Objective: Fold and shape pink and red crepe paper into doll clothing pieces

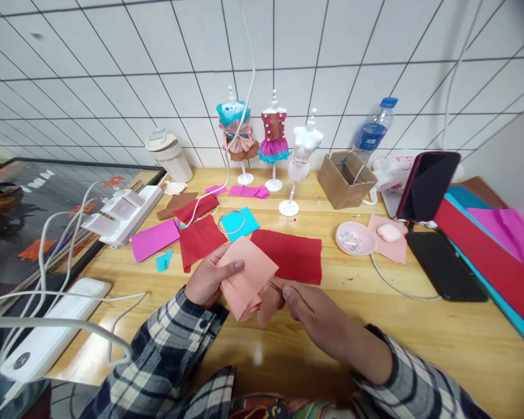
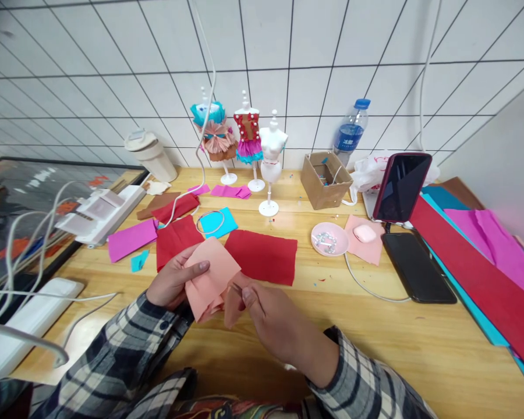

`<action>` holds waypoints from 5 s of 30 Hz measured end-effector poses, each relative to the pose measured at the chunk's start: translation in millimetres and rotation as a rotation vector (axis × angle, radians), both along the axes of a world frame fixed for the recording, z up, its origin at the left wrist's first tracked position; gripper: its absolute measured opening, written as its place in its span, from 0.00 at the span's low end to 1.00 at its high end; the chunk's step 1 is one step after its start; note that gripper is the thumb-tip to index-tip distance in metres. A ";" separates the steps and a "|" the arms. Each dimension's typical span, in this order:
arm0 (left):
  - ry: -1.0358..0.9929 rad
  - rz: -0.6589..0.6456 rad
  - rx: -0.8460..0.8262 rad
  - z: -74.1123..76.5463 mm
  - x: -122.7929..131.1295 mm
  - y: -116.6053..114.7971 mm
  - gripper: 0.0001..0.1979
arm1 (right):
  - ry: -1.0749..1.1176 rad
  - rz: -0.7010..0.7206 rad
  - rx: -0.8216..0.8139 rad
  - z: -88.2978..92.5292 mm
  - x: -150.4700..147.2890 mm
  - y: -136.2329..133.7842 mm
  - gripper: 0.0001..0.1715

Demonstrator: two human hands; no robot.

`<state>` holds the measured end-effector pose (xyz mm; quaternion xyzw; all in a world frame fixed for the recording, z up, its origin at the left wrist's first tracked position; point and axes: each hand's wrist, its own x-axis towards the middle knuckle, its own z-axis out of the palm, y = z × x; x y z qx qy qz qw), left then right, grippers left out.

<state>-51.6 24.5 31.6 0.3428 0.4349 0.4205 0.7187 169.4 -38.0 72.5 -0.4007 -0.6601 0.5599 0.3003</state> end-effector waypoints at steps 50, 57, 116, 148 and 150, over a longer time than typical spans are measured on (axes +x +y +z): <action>0.120 0.027 0.058 5.5 12.0 -7.5 0.32 | -0.064 -0.142 -0.401 -28.9 -1.4 -1.6 0.33; 0.102 0.028 0.055 4.7 11.0 -7.3 0.34 | -0.120 -0.153 -0.288 -26.3 0.8 -0.5 0.30; 0.032 -0.173 -0.068 -0.6 12.0 -11.1 0.19 | -0.212 -0.140 -0.126 -31.4 4.7 5.9 0.26; 0.145 -0.306 0.188 -10.7 11.4 -8.5 0.24 | -0.259 -0.139 -0.172 -32.5 11.8 8.6 0.23; 0.175 -0.277 0.223 -10.8 13.3 -9.8 0.25 | -0.278 -0.147 -0.169 -34.2 12.9 9.4 0.22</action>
